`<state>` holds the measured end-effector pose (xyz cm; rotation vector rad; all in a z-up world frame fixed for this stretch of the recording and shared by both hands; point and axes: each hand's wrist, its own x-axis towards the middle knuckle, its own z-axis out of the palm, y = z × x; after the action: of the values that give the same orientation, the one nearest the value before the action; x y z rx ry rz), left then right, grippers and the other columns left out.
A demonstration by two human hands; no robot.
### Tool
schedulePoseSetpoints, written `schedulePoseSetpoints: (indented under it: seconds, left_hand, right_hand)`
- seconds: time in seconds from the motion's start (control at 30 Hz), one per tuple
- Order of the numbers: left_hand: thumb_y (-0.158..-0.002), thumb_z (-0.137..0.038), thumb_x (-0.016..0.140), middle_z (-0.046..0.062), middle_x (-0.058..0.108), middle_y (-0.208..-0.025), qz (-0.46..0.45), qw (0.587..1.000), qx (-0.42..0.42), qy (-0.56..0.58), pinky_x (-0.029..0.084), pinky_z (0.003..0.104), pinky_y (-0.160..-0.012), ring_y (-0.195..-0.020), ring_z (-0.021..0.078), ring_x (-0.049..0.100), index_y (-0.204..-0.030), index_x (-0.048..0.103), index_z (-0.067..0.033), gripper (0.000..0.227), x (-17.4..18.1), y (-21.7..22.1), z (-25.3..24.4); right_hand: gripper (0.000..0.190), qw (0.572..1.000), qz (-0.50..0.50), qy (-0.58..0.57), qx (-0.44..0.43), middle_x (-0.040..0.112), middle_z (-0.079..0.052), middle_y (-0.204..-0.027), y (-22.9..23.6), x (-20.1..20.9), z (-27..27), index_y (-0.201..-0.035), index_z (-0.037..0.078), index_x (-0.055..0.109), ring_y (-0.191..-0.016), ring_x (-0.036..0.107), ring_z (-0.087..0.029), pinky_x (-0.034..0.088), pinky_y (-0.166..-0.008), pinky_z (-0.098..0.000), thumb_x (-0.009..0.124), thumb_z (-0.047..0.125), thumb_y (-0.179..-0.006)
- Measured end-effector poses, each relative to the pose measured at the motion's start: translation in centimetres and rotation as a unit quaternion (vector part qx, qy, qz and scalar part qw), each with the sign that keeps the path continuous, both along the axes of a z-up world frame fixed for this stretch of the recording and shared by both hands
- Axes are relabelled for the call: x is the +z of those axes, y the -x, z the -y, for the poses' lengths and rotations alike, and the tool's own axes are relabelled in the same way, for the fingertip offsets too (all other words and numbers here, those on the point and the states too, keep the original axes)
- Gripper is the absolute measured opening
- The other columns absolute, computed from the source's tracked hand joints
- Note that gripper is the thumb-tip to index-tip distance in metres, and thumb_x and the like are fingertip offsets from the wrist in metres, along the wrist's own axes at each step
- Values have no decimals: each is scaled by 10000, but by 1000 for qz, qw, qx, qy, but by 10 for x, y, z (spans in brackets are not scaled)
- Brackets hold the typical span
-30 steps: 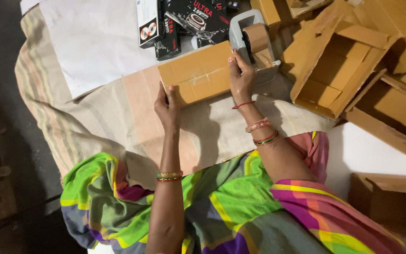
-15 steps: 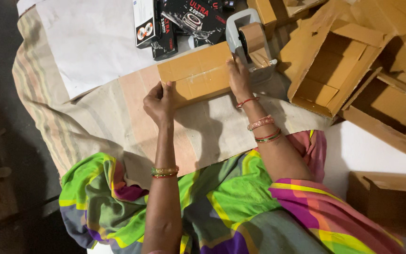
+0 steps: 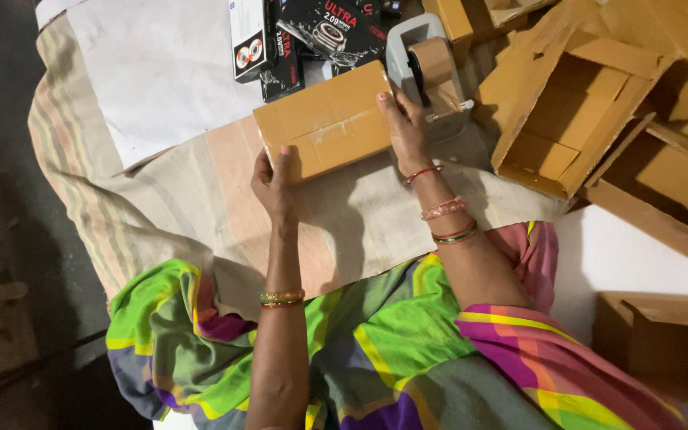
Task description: The person unpacks a smartwatch box, removes the watch and accessories, then repacks the items into the box and places it into a cardboard shipping box. They seal the box with tape and repeat the process for a second unit.
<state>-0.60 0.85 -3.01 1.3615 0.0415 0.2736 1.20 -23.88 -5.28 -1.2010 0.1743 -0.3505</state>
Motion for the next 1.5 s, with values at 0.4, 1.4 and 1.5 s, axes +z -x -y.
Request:
schedulePoseSetpoints:
  seconds: [0.4,1.4,1.5]
  left_hand:
    - [-906,-214,765,116,737,-1043,-159,981,-62,91,575,304,-817,-910,170,700,-1171,686,94,414,12,-13,-27]
    - [-888,-347,805,146,757,-960,-173,982,7,74,579,290,-705,-802,163,694,-1059,736,158,538,9,-23,-21]
    - [-893,-347,792,138,758,-978,-169,983,-8,75,591,286,-722,-822,161,706,-1083,726,145,532,10,-23,-18]
  right_hand:
    - [444,811,-111,568,-89,654,-191,-1361,15,41,-13,-1457,40,585,-1322,563,-365,458,-1106,-399,485,259,-1084]
    - [655,877,-110,467,-27,456,-296,-1488,-7,10,-16,-1529,-52,346,-1222,593,-420,527,-956,-445,500,375,-1057]
    - [545,904,-203,374,51,747,-209,-1198,-12,1,3,-1430,21,543,-1105,713,-358,548,-938,-416,542,441,-1082]
